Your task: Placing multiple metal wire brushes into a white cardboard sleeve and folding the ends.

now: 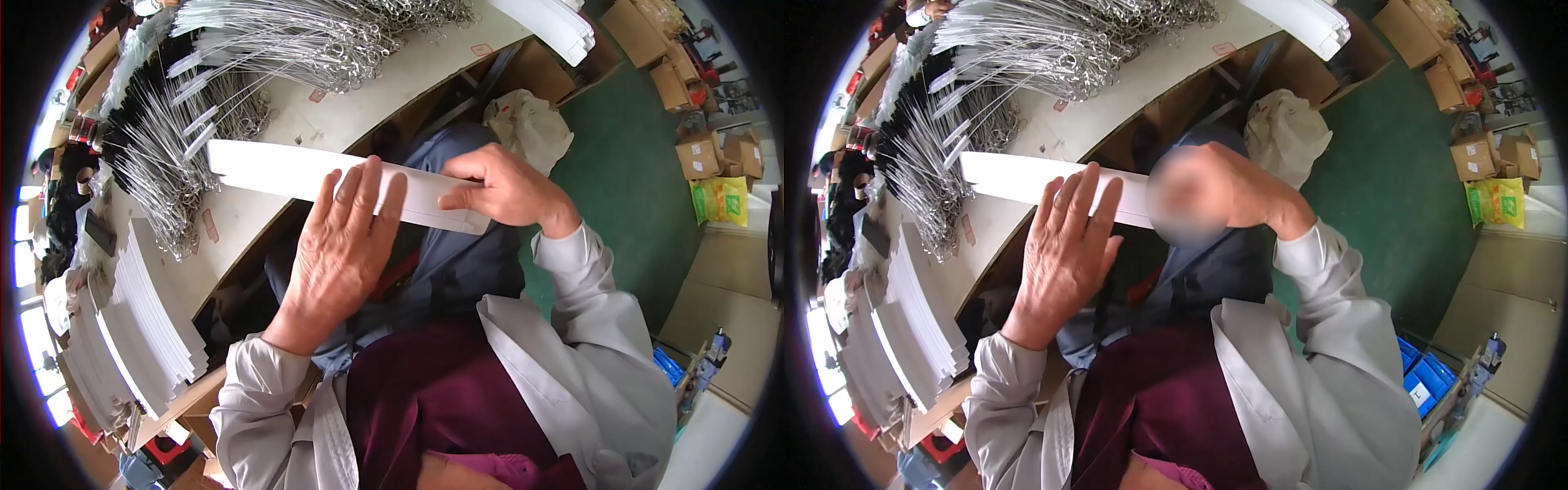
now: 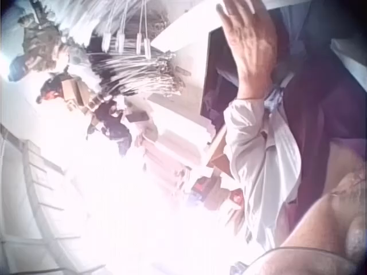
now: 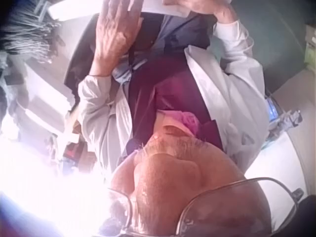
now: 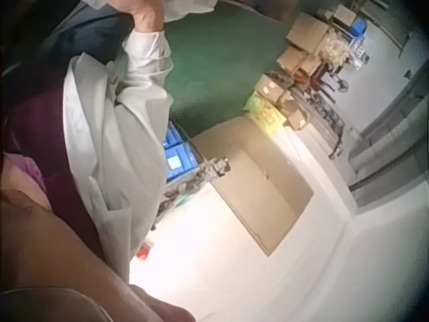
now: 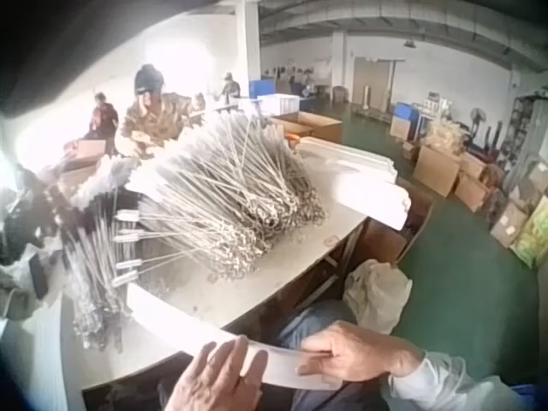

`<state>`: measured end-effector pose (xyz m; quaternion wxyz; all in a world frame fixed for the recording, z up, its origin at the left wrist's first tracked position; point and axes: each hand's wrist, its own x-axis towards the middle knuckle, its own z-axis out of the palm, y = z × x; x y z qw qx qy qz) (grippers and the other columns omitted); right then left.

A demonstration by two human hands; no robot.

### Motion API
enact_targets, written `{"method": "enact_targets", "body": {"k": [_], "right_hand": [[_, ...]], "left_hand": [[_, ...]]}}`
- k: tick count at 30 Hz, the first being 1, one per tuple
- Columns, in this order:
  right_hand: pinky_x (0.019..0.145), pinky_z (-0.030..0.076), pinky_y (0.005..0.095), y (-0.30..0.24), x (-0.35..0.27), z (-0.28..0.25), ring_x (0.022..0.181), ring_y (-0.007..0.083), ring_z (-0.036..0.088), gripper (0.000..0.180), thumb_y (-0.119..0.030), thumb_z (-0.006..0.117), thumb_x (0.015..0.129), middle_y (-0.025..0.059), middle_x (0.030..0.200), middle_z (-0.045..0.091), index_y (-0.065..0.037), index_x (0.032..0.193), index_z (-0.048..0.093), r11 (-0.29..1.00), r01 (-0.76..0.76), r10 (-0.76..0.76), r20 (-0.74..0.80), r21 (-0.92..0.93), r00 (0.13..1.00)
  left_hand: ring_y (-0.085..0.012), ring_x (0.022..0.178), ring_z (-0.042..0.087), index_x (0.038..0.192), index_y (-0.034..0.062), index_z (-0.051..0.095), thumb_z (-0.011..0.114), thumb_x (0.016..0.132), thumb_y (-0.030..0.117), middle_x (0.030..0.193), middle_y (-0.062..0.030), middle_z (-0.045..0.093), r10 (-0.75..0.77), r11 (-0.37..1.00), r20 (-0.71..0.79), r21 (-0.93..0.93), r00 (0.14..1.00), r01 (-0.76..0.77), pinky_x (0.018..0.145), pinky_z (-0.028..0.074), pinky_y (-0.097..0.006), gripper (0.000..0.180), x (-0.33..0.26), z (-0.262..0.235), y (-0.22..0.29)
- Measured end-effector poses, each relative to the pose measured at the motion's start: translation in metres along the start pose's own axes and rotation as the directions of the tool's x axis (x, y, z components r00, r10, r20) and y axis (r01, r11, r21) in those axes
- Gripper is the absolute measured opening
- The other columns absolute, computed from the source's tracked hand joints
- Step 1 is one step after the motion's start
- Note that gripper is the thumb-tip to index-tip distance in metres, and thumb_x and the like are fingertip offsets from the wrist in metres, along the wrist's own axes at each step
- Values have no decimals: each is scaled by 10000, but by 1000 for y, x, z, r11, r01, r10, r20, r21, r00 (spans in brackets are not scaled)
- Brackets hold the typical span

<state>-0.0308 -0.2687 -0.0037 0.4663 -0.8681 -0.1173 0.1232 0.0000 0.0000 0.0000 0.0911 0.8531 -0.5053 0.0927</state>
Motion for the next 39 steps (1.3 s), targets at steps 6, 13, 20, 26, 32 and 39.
{"method": "enact_targets", "body": {"k": [6,13,20,26,32,39], "right_hand": [[652,487,322,-6,18,17,699,128,602,241,-201,790,893,109,750,672,21,938,708,981,37,-73,185,188,980],[692,526,320,2,29,40,743,150,683,210,-169,791,866,137,839,749,3,978,740,973,19,-1,-80,229,997],[711,548,386,9,37,65,781,295,686,190,-149,775,880,130,874,686,-23,993,689,958,247,-286,-570,-148,770],[854,538,428,0,18,95,999,349,645,346,-167,756,875,166,1075,653,26,1144,659,888,111,-350,-498,-446,793],[837,531,423,9,33,136,965,344,640,475,-116,782,835,191,1066,630,42,1232,574,982,132,-190,-611,-139,769],[727,558,361,0,35,113,779,238,705,253,-153,757,905,156,898,716,24,1063,668,939,71,83,-422,337,903]], "left_hand": [[-386,1260,540,1474,29,465,811,687,69,1375,-234,533,31,999,-32,32,999,-30,1118,426,-506,860,-3,1,-6],[-335,933,641,1403,23,489,844,704,149,1056,-145,602,-140,966,85,-206,986,155,828,534,-443,794,-15,6,-11],[-320,919,669,1350,-10,539,818,722,172,1051,-145,637,-314,947,-16,-77,949,312,799,566,-421,711,-37,30,-19],[-325,928,681,1339,-20,547,814,726,183,1071,-151,655,-363,932,-34,-4,931,363,808,578,-411,699,-39,30,-27],[-310,904,634,1306,-63,521,781,716,149,988,-143,599,-286,958,-83,-9,955,286,813,547,-416,679,-41,40,-26],[-388,1091,610,1483,-35,391,800,727,107,1273,-225,568,-249,968,-27,-23,968,249,935,528,-482,871,-60,47,-27]]}}
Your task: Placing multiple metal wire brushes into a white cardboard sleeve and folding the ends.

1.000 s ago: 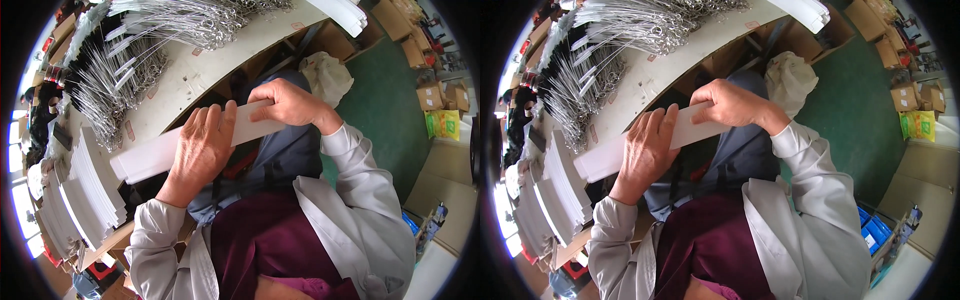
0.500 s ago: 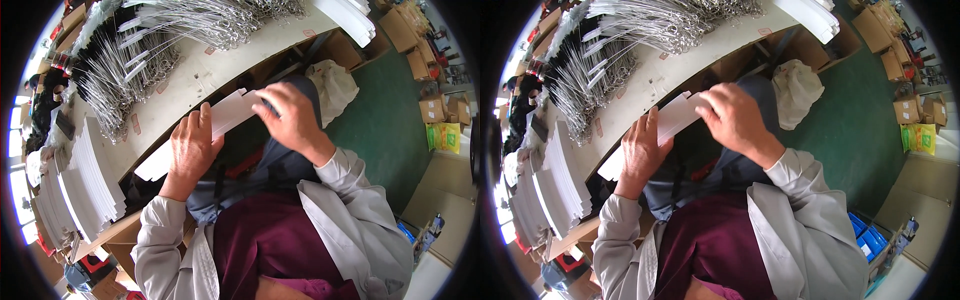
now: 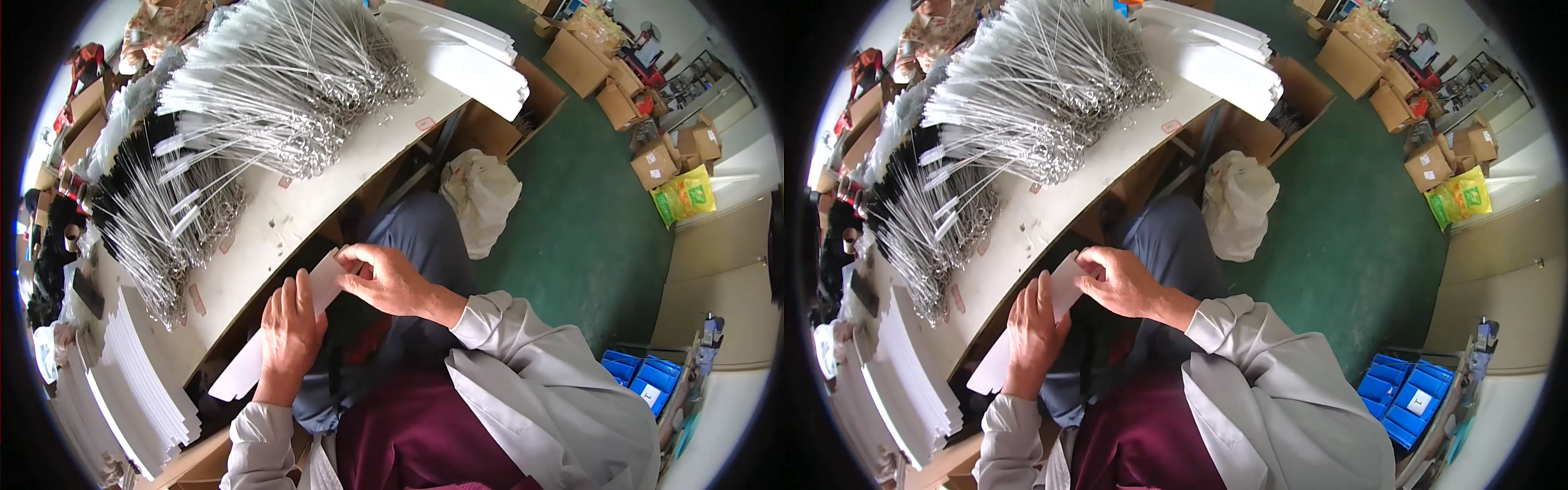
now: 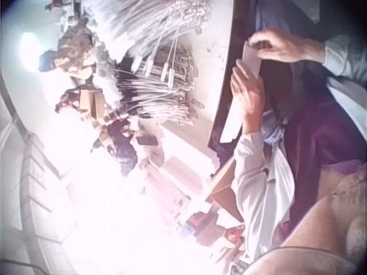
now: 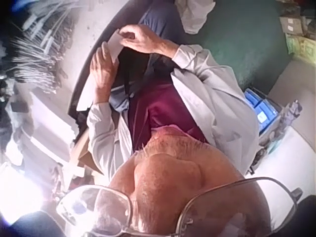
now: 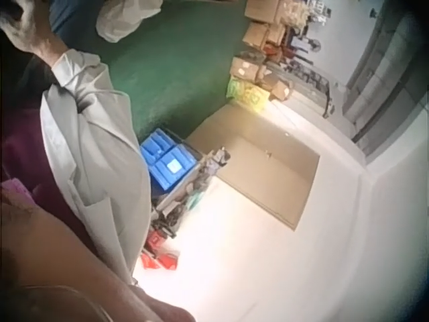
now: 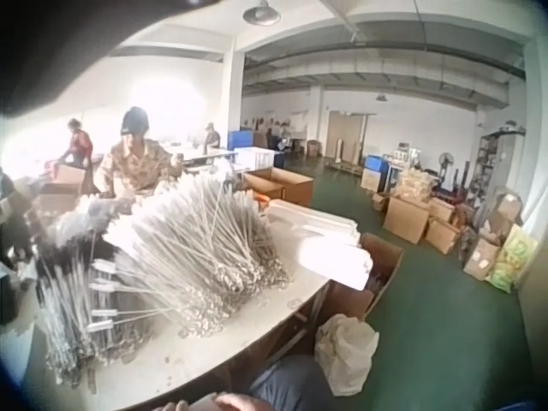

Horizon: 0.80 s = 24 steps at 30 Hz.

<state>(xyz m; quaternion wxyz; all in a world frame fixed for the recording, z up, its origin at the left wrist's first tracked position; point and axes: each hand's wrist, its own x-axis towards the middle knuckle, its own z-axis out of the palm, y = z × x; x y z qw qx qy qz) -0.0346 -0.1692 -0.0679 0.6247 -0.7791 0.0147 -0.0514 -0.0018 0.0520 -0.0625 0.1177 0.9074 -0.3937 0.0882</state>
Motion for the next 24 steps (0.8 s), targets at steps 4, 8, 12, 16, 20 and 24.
{"method": "enact_targets", "body": {"k": [4,8,12,16,20,24], "right_hand": [[796,529,276,-2,9,-18,851,104,659,307,-232,729,969,98,989,745,40,1105,698,998,-67,68,284,-15,956],[640,556,266,-16,14,-25,783,117,684,386,-282,686,1001,104,1020,740,50,1195,652,947,-317,267,440,42,857],[481,523,237,-14,19,-31,596,143,687,433,-314,650,1016,137,1064,717,51,1248,624,841,-509,345,545,183,765],[476,511,241,7,23,-31,574,122,659,477,-339,661,1009,131,1035,719,50,1281,615,705,-668,398,645,240,652],[483,502,248,-2,14,-25,545,115,635,483,-302,705,984,135,977,735,55,1291,596,859,-499,385,496,117,779],[994,509,417,-26,13,-24,1134,319,641,649,-261,852,794,163,1235,664,29,1310,583,608,571,-491,304,-551,816]], "left_hand": [[-413,1135,597,1453,-57,408,790,748,125,1311,-274,548,46,999,5,-3,999,-46,999,500,-492,822,-6,2,-1],[-421,1163,593,1448,-48,421,781,760,126,1360,-292,540,50,999,7,-2,999,-50,1015,495,-496,796,-7,5,-2],[-420,1170,599,1439,-33,456,801,737,134,1341,-258,571,42,999,16,-26,999,-41,1017,495,-492,800,-9,2,-4],[-401,1093,642,1386,-27,502,787,732,128,1281,-238,615,47,992,21,-121,999,-45,937,541,-469,730,-11,2,-5],[-399,1046,662,1341,-21,533,780,725,125,1229,-224,647,-19,970,138,-236,990,52,880,563,-463,680,-3,-7,-3],[-391,1009,678,1285,-15,558,785,707,129,1149,-208,677,-41,949,88,-307,995,67,844,571,-464,637,-1,-10,-5]]}}
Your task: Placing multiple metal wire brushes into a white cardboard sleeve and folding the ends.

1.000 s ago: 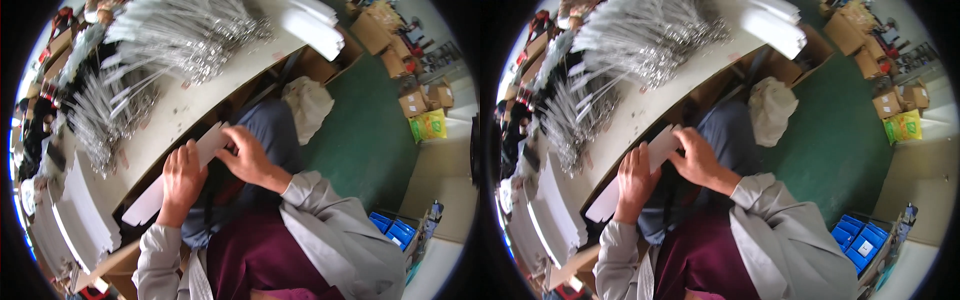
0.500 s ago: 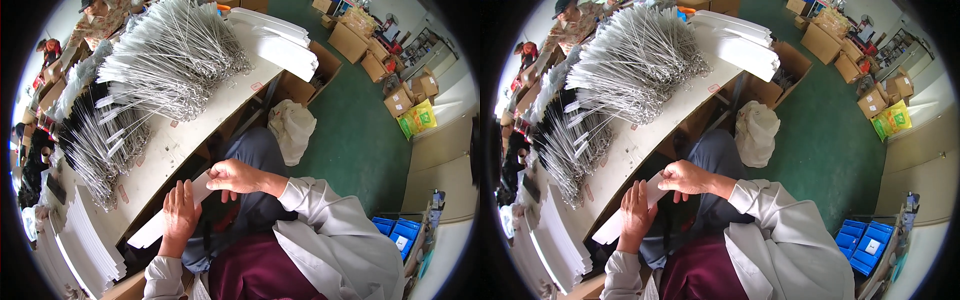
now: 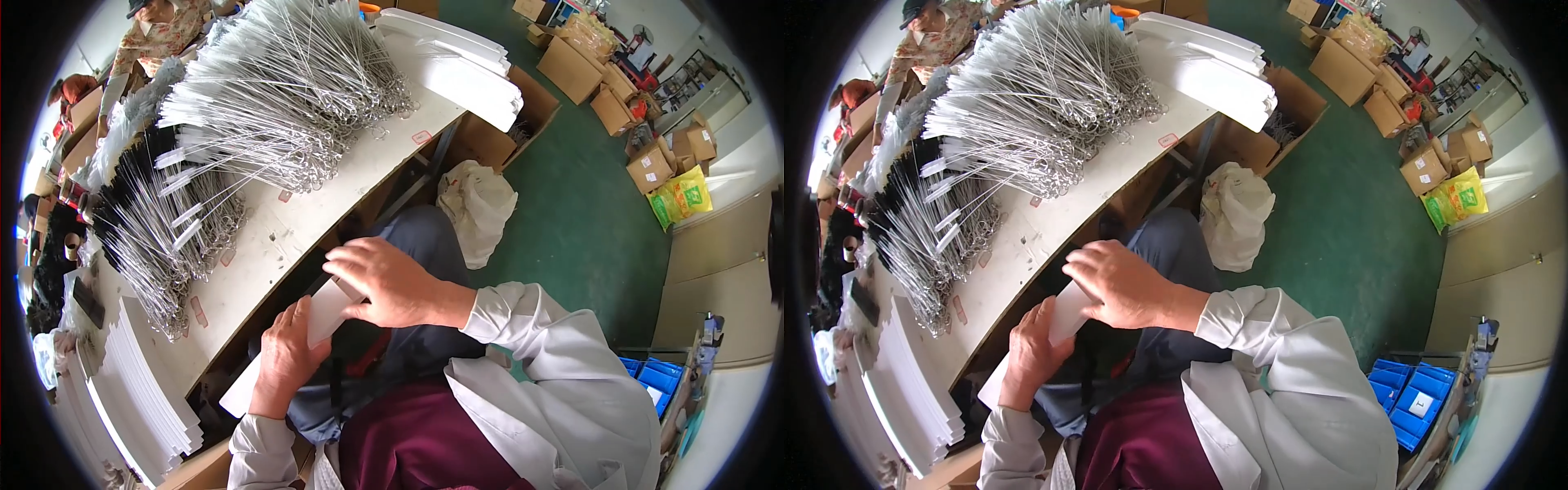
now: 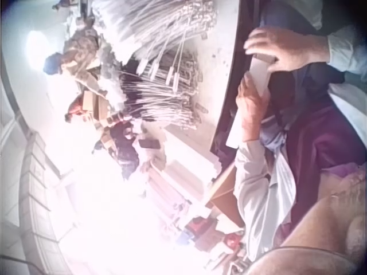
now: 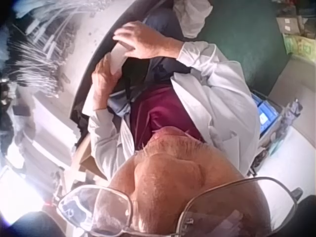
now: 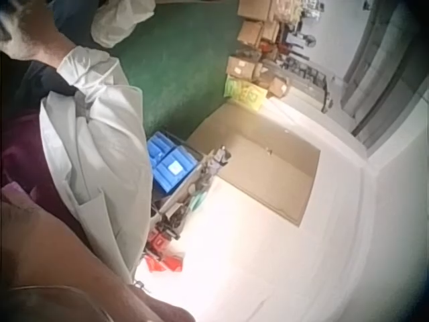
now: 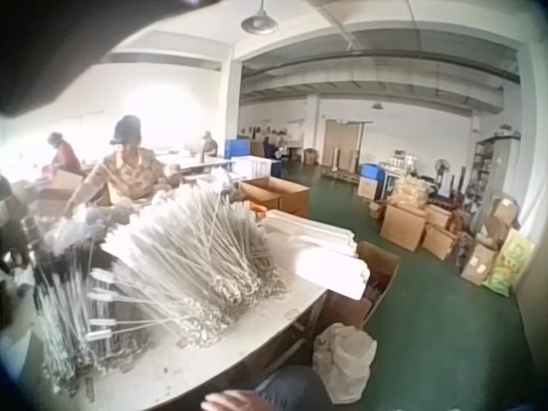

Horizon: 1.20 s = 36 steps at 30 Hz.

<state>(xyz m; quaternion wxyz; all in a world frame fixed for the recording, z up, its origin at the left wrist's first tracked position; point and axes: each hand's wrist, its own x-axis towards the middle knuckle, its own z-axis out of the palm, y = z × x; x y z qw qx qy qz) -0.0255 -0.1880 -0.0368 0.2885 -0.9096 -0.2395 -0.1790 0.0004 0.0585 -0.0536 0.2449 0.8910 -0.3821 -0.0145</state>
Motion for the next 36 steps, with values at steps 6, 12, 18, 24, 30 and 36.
{"method": "enact_targets", "body": {"k": [6,12,18,24,30,36], "right_hand": [[973,463,426,6,-2,36,1040,295,617,595,-340,812,791,137,1082,649,44,1200,617,975,181,-140,270,-132,953],[939,483,410,13,-3,42,1018,292,623,539,-351,819,786,133,1034,648,23,1128,635,979,201,-172,371,-41,913],[941,492,423,16,-1,27,1001,314,631,500,-321,836,780,153,1021,647,13,1088,627,992,128,-124,313,8,942],[910,500,420,-3,2,48,1015,307,637,550,-325,785,822,157,1014,653,59,1179,617,969,246,-229,381,4,896],[856,508,402,-5,12,33,955,288,641,559,-308,776,823,137,1013,656,70,1200,611,944,316,-262,368,-93,892],[911,513,404,3,31,21,1011,300,644,601,-316,779,839,149,1082,663,70,1260,592,935,341,-297,320,-93,900]], "left_hand": [[-396,940,687,1173,8,587,772,705,134,1032,-192,693,44,995,-3,-88,999,-44,813,570,-474,519,14,8,1],[-401,950,686,1168,-2,594,783,705,136,1029,-206,693,-52,989,57,-136,997,59,823,565,-474,519,5,14,3],[-401,1049,678,1250,-16,598,845,675,157,1147,-207,691,-59,997,47,-43,997,61,894,559,-465,649,-13,-11,-4],[-392,964,681,1217,-40,585,822,698,161,1060,-207,682,-6,1000,9,-12,1000,6,840,560,-458,605,-20,-3,-5],[-432,1102,644,1286,-55,559,842,710,145,1215,-253,651,0,1000,-38,4,999,1,959,526,-481,673,-16,-16,7],[-405,1080,657,1299,-38,567,876,699,171,1194,-224,661,-64,991,-85,114,994,73,935,536,-467,706,-30,-30,-14]]}}
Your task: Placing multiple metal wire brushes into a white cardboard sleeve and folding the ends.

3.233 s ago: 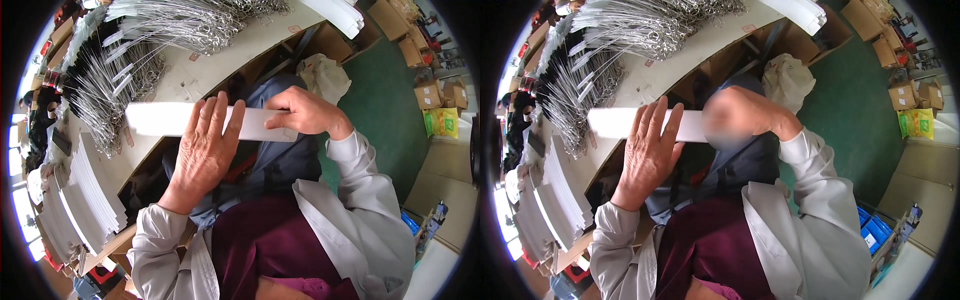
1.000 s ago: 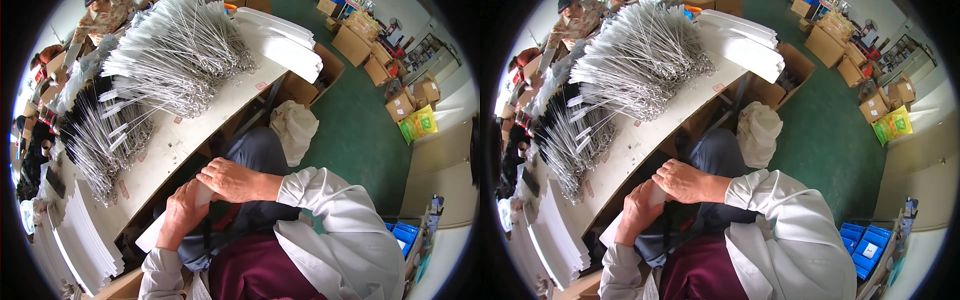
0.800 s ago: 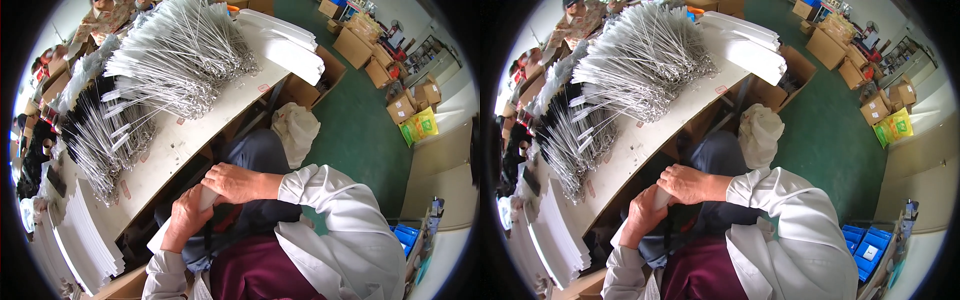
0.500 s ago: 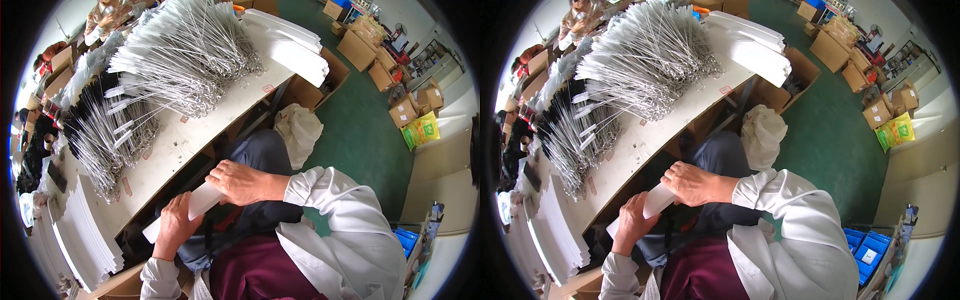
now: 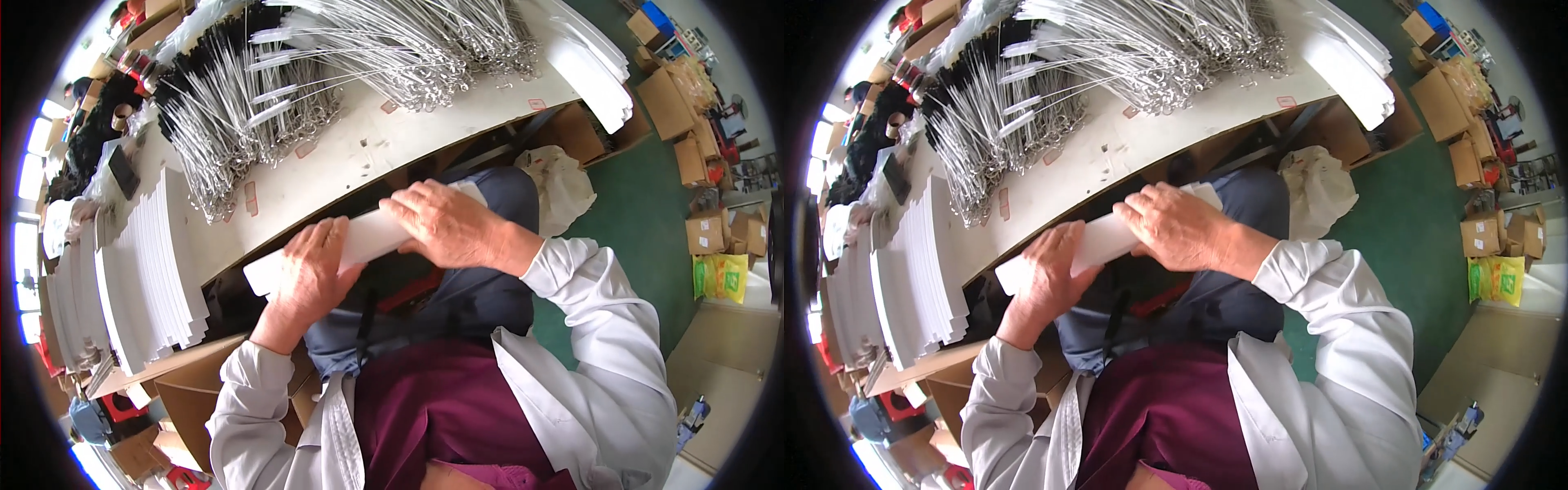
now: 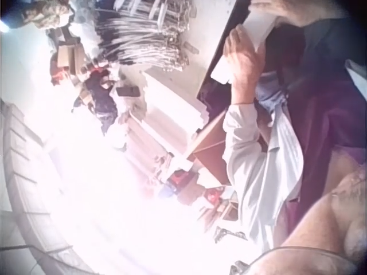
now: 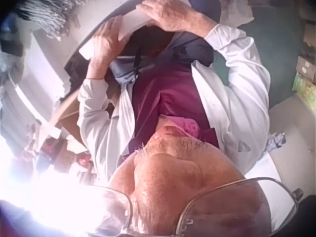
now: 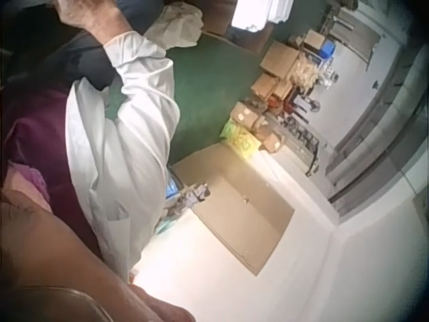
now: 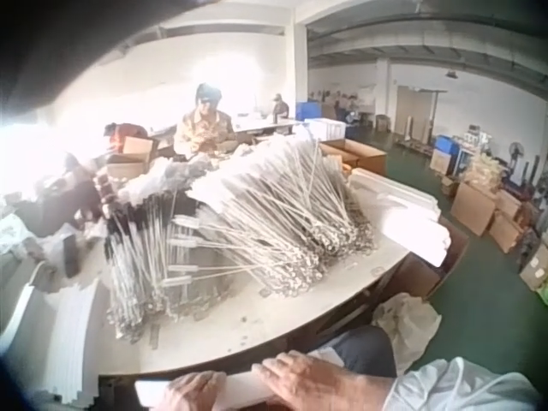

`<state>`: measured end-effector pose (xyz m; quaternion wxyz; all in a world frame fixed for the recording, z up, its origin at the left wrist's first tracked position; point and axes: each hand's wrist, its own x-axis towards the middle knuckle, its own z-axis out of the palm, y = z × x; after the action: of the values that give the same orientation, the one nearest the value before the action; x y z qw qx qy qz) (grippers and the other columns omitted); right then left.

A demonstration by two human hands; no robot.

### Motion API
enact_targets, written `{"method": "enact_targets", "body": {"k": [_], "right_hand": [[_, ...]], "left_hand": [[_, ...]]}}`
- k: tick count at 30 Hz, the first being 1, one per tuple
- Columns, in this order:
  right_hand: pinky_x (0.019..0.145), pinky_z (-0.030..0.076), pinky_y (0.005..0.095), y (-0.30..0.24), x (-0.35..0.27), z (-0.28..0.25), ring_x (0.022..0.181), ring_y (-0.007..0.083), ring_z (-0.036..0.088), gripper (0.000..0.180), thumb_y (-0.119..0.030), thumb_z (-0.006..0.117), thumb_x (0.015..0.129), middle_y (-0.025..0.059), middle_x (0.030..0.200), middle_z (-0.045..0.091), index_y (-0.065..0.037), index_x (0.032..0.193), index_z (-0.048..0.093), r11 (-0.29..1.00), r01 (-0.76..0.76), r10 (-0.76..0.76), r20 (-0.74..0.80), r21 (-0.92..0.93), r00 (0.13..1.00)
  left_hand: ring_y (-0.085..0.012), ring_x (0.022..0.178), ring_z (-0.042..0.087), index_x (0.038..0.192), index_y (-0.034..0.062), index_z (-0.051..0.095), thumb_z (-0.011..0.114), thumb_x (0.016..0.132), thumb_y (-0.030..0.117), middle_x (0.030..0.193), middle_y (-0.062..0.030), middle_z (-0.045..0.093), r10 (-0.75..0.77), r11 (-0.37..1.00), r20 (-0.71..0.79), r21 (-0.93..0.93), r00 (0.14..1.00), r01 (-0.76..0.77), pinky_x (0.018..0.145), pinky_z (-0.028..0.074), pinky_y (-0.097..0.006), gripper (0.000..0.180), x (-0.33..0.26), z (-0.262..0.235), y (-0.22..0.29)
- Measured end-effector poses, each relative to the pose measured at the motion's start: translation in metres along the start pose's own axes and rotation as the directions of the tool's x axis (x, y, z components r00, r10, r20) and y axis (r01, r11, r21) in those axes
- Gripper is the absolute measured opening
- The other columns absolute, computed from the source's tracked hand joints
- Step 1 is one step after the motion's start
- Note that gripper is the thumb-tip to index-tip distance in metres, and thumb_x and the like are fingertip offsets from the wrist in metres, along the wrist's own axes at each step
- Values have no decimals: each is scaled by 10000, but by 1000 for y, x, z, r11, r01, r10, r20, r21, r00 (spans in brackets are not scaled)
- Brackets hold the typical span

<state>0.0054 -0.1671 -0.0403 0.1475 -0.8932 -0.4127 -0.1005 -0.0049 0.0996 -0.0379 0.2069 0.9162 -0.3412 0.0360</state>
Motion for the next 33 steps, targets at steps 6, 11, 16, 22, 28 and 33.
{"method": "enact_targets", "body": {"k": [6,11,16,22,28,33], "right_hand": [[1028,496,424,30,46,12,1164,333,617,572,-283,749,898,169,1269,650,4,1363,579,999,-33,33,-75,8,997],[1040,487,414,55,79,42,1165,318,621,510,-247,736,901,145,1268,668,-25,1344,617,1000,11,-9,-146,14,989],[1095,450,411,62,83,52,1257,323,568,518,-228,727,916,130,1350,636,-79,1397,604,994,-44,58,-132,104,990],[1134,414,417,58,79,53,1311,323,535,565,-266,710,928,138,1424,589,-49,1429,565,995,-39,45,-67,88,997],[1230,291,440,43,65,57,1433,329,427,755,-434,706,895,185,1517,485,-16,1481,475,999,8,-8,-15,-40,1000],[1222,304,456,42,73,64,1438,329,426,740,-409,711,909,175,1529,478,-10,1482,465,996,16,-17,-11,-86,1000]], "left_hand": [[-403,1117,640,1284,-11,604,818,783,185,1222,-211,664,-33,991,-124,126,992,49,962,513,-461,579,30,-21,-32],[-406,1141,630,1290,-17,606,769,849,194,1242,-219,661,-124,972,-172,179,977,155,980,502,-467,515,39,-9,-59],[-406,1157,626,1320,-14,595,725,897,214,1267,-221,656,-146,970,-187,169,972,178,994,497,-475,498,39,6,-72],[-433,1225,577,1347,-18,582,709,912,246,1307,-235,630,-174,956,-251,188,952,224,1054,460,-489,525,31,20,-67],[-436,1342,500,1433,-45,506,732,899,318,1446,-256,539,-138,954,-240,228,961,194,1157,366,-519,684,17,27,-47],[-431,1408,438,1506,-37,409,772,870,354,1530,-268,451,-157,934,-141,300,978,193,1178,339,-530,831,12,26,-58]]}}
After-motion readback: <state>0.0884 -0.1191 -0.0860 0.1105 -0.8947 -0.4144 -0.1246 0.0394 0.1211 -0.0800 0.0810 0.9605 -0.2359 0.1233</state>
